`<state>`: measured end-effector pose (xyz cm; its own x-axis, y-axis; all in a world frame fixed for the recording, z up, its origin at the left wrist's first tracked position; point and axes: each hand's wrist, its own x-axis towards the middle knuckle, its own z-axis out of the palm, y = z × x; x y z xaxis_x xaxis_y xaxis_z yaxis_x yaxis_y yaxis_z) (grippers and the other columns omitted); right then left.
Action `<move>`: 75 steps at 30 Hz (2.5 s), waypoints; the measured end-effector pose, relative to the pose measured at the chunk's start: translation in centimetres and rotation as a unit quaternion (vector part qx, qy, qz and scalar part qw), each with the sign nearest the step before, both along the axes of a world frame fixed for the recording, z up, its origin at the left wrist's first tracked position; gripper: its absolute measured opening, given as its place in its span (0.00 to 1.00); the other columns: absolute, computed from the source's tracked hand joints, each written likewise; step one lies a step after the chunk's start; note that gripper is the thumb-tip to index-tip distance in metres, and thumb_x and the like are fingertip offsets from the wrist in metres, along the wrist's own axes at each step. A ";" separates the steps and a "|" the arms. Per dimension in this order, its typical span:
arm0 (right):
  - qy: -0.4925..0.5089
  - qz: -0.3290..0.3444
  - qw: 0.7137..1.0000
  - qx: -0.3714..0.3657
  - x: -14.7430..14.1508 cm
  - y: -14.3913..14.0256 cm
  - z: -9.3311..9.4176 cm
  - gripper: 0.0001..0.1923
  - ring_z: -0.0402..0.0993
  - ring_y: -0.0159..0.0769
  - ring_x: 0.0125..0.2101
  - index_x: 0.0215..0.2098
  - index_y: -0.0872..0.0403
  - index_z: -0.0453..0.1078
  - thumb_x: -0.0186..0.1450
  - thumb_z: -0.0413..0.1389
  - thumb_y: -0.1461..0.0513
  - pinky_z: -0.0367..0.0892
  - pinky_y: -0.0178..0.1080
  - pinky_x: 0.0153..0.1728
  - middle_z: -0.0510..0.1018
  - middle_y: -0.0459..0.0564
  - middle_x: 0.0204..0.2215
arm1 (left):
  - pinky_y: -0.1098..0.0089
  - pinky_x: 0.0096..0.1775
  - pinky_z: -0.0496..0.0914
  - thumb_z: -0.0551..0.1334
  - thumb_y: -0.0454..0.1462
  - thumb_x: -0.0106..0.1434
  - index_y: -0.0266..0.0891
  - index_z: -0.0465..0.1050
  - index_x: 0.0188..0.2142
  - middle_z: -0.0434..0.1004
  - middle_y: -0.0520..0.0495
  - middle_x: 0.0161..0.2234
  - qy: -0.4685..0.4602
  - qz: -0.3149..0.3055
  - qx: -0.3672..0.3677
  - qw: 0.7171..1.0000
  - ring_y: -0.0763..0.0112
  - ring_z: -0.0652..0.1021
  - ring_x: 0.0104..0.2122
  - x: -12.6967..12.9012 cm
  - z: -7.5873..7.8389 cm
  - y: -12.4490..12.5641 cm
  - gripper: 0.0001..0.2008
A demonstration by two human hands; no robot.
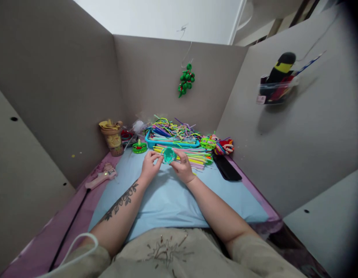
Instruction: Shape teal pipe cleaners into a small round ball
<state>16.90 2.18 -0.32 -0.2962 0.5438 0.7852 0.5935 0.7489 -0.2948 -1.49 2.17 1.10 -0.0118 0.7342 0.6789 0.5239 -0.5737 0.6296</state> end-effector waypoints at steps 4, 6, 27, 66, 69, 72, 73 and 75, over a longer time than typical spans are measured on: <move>-0.024 0.017 0.999 -0.032 -0.7 0.0 -0.3 0.08 0.58 0.42 0.56 0.30 0.44 0.74 0.60 0.54 0.63 0.55 0.50 0.57 0.68 0.43 0.53 | 0.62 0.48 0.67 0.58 0.39 0.59 0.40 0.77 0.30 0.72 0.44 0.39 0.058 0.017 -0.017 0.998 0.65 0.73 0.42 0.0 -1.2 0.9 0.10; -0.028 0.029 0.998 -0.041 -1.1 -0.1 -0.3 0.08 0.58 0.41 0.56 0.29 0.44 0.74 0.61 0.53 0.63 0.55 0.49 0.57 0.68 0.42 0.53 | 0.61 0.48 0.67 0.57 0.38 0.59 0.39 0.77 0.29 0.73 0.43 0.39 0.058 0.019 -0.051 0.997 0.63 0.73 0.43 0.0 -1.8 1.3 0.10; 0.264 -0.065 0.951 -0.148 -0.2 1.8 -1.1 0.07 0.64 0.41 0.48 0.25 0.54 0.72 0.56 0.58 0.59 0.59 0.45 0.52 0.58 0.53 0.54 | 0.71 0.34 0.69 0.62 0.38 0.55 0.39 0.77 0.31 0.72 0.47 0.31 -0.041 -0.007 -0.069 0.997 0.72 0.71 0.30 0.8 -0.8 0.7 0.07; 0.270 0.049 0.929 -0.246 -1.4 1.9 -1.4 0.08 0.62 0.42 0.52 0.24 0.54 0.71 0.55 0.58 0.56 0.69 0.41 0.42 0.64 0.54 0.47 | 0.70 0.33 0.64 0.64 0.41 0.50 0.38 0.77 0.26 0.71 0.49 0.27 -0.171 -0.034 -0.129 0.976 0.70 0.70 0.29 2.9 -1.8 0.3 0.08; 0.267 0.053 0.931 -0.243 -1.4 2.0 -1.5 0.08 0.61 0.43 0.52 0.24 0.53 0.71 0.55 0.58 0.56 0.69 0.41 0.41 0.64 0.53 0.47 | 0.70 0.34 0.63 0.64 0.42 0.49 0.38 0.77 0.27 0.73 0.48 0.28 -0.196 -0.034 -0.148 0.969 0.69 0.70 0.31 3.2 -2.1 0.5 0.10; 0.263 0.050 0.933 -0.241 -1.5 2.0 -1.5 0.08 0.61 0.42 0.52 0.24 0.53 0.71 0.55 0.58 0.57 0.69 0.41 0.42 0.64 0.53 0.47 | 0.70 0.34 0.63 0.64 0.43 0.49 0.37 0.76 0.26 0.73 0.48 0.27 -0.219 -0.041 -0.168 0.960 0.69 0.70 0.31 3.3 -2.5 0.7 0.10; 0.261 0.048 0.934 -0.241 -1.5 1.9 -1.5 0.08 0.61 0.42 0.52 0.24 0.53 0.71 0.55 0.58 0.57 0.68 0.41 0.43 0.64 0.53 0.46 | 0.70 0.33 0.63 0.64 0.43 0.49 0.37 0.75 0.25 0.72 0.49 0.26 -0.227 -0.046 -0.174 0.957 0.69 0.70 0.30 3.4 -2.6 0.8 0.10; 0.256 0.045 0.934 -0.243 -1.5 1.9 -1.6 0.07 0.61 0.41 0.51 0.24 0.53 0.71 0.55 0.58 0.58 0.67 0.42 0.45 0.63 0.53 0.46 | 0.71 0.32 0.63 0.64 0.43 0.49 0.37 0.73 0.22 0.71 0.50 0.23 -0.242 -0.055 -0.186 0.951 0.69 0.70 0.29 3.4 -2.7 0.9 0.11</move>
